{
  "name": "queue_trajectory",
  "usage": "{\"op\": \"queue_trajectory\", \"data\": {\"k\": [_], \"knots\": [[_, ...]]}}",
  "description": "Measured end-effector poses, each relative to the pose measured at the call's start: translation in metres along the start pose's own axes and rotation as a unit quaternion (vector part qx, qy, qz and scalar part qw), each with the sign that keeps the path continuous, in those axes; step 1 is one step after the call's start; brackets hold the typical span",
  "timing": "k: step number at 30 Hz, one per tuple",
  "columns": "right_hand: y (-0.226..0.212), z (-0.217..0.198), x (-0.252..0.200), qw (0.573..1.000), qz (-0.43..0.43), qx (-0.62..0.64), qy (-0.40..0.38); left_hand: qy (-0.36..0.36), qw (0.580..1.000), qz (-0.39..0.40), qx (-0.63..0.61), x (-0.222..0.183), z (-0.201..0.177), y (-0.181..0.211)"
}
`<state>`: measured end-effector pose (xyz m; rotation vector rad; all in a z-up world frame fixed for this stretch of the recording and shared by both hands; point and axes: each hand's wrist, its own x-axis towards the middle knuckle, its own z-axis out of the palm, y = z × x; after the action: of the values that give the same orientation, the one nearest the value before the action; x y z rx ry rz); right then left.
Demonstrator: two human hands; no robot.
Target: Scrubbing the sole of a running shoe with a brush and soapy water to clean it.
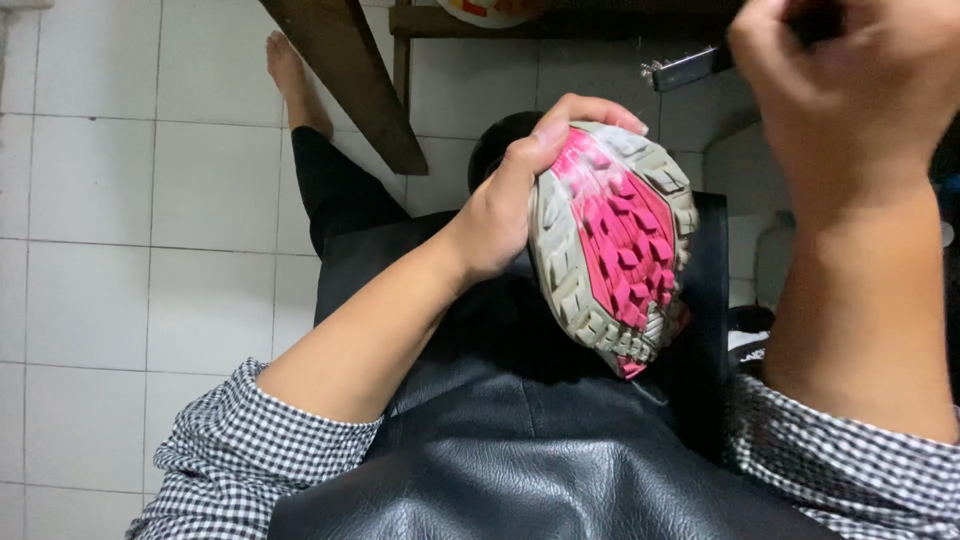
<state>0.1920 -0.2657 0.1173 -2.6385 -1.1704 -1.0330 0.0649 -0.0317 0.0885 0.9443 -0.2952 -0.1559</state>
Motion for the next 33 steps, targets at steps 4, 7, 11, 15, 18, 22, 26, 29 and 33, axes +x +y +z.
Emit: {"op": "queue_trajectory", "data": {"k": [4, 7, 11, 15, 18, 22, 26, 29, 33], "knots": [[-0.068, -0.048, 0.038, 0.99, -0.066, 0.12, 0.023, 0.029, 0.997, -0.002, -0.069, 0.004, -0.001, -0.007], [-0.023, -0.021, 0.017, 0.994, -0.07, 0.089, -0.005, 0.052, 0.993, -0.006, -0.104, 0.001, 0.001, -0.016], [-0.013, -0.034, 0.013, 0.986, -0.029, 0.162, -0.009, 0.022, 0.992, 0.007, -0.122, -0.002, 0.006, -0.02], [-0.064, -0.05, 0.038, 0.985, -0.13, 0.106, 0.027, 0.035, 0.994, -0.017, -0.101, -0.005, 0.011, -0.012], [0.001, -0.016, 0.02, 0.998, -0.058, -0.007, -0.007, 0.011, 0.994, 0.004, -0.11, -0.003, 0.013, -0.014], [-0.061, -0.062, 0.04, 0.988, -0.057, 0.141, -0.015, 0.0, 0.992, 0.011, -0.122, -0.003, 0.019, -0.006], [-0.013, -0.015, 0.031, 0.997, -0.039, 0.047, -0.05, 0.011, 0.993, 0.004, -0.119, -0.002, 0.005, -0.021], [-0.01, -0.028, 0.024, 0.983, 0.037, 0.178, -0.015, 0.032, 0.992, -0.008, -0.12, -0.006, 0.009, -0.017], [-0.076, -0.053, 0.046, 0.985, -0.105, 0.14, 0.009, 0.045, 0.995, -0.007, -0.086, -0.005, 0.0, -0.016]]}}
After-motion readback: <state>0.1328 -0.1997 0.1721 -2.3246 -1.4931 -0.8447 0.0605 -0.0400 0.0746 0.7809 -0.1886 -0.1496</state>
